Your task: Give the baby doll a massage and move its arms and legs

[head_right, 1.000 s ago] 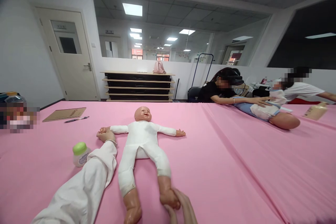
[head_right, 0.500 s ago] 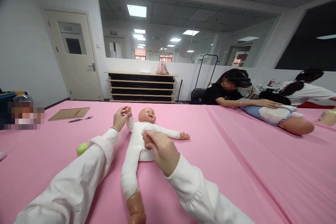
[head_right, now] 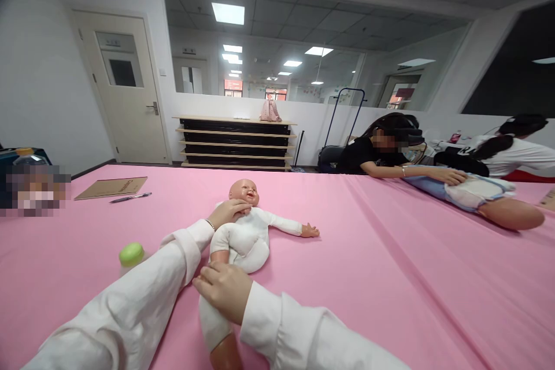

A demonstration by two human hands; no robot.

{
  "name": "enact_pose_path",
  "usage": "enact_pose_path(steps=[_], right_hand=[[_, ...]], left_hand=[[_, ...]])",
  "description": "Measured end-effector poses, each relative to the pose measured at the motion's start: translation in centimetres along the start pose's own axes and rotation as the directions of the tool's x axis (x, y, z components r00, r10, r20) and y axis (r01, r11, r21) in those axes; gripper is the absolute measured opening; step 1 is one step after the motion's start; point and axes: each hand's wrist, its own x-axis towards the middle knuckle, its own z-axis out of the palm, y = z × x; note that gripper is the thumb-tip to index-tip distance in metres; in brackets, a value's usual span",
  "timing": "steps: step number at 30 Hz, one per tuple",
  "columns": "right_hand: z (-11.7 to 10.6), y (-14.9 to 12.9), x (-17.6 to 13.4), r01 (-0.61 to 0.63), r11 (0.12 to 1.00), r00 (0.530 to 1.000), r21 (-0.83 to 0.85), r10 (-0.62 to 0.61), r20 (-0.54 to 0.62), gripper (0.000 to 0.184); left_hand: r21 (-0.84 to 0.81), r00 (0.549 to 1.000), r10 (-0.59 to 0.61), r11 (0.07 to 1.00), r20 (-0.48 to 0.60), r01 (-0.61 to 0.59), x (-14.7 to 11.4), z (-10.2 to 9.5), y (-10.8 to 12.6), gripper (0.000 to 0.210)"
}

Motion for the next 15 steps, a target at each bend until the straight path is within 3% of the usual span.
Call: enact_pose_path(steps=[2,3,5,6,8,9,10,12,13,15], right_hand=[[-2.1,0.5,-0.1,-0.065,0.995,0.993,0.079,0.072,-0.092,0.029],[-3.4,0.7,-0.4,-0.122,0.986,0.978,0.117,0.140,-0.155,0.033],[-6.2,0.6,-1.7,-0.236,0.954,0.918,0.183,0.281,-0.281,0.037],[-7.5,0.4,-2.8,-0.294,0.934,0.885,0.204,0.346,-0.310,0.038],[-9.6,-0.4,-5.6,-0.451,0.864,0.789,0.223,0.503,-0.352,0.040],[-10.2,-0.9,-7.4,-0.517,0.823,0.740,0.235,0.568,-0.361,0.040],[-10.6,-1.5,-9.2,-0.571,0.783,0.697,0.246,0.621,-0.358,0.039],[-10.6,-2.7,-12.9,-0.650,0.710,0.634,0.269,0.703,-0.324,0.033],[-10.2,-3.4,-14.6,-0.675,0.682,0.608,0.282,0.731,-0.311,0.031],[-8.9,-5.1,-17.0,-0.703,0.640,0.578,0.309,0.768,-0.276,0.030]], left_hand=[[-0.111,0.981,-0.107,0.990,-0.160,0.090,0.0,-0.4,-0.2,0.034],[-0.194,0.933,-0.224,0.966,-0.283,0.173,-0.1,-0.8,-0.4,0.035],[-0.362,0.731,-0.473,0.875,-0.491,0.323,-0.5,-1.8,-1.1,0.036],[-0.434,0.594,-0.579,0.814,-0.559,0.386,-0.9,-2.2,-1.6,0.036],[-0.501,0.420,-0.678,0.732,-0.603,0.462,-2.2,-2.9,-2.8,0.040],[-0.581,0.254,-0.758,0.633,-0.601,0.512,-3.0,-3.1,-3.4,0.040],[-0.612,0.167,-0.787,0.577,-0.594,0.541,-4.0,-3.2,-4.0,0.040],[-0.649,0.050,-0.816,0.493,-0.575,0.580,-5.9,-3.2,-5.0,0.040],[-0.659,0.013,-0.825,0.461,-0.565,0.594,-6.8,-3.1,-5.3,0.038],[-0.665,-0.006,-0.837,0.430,-0.547,0.611,-8.2,-3.0,-5.8,0.034]])
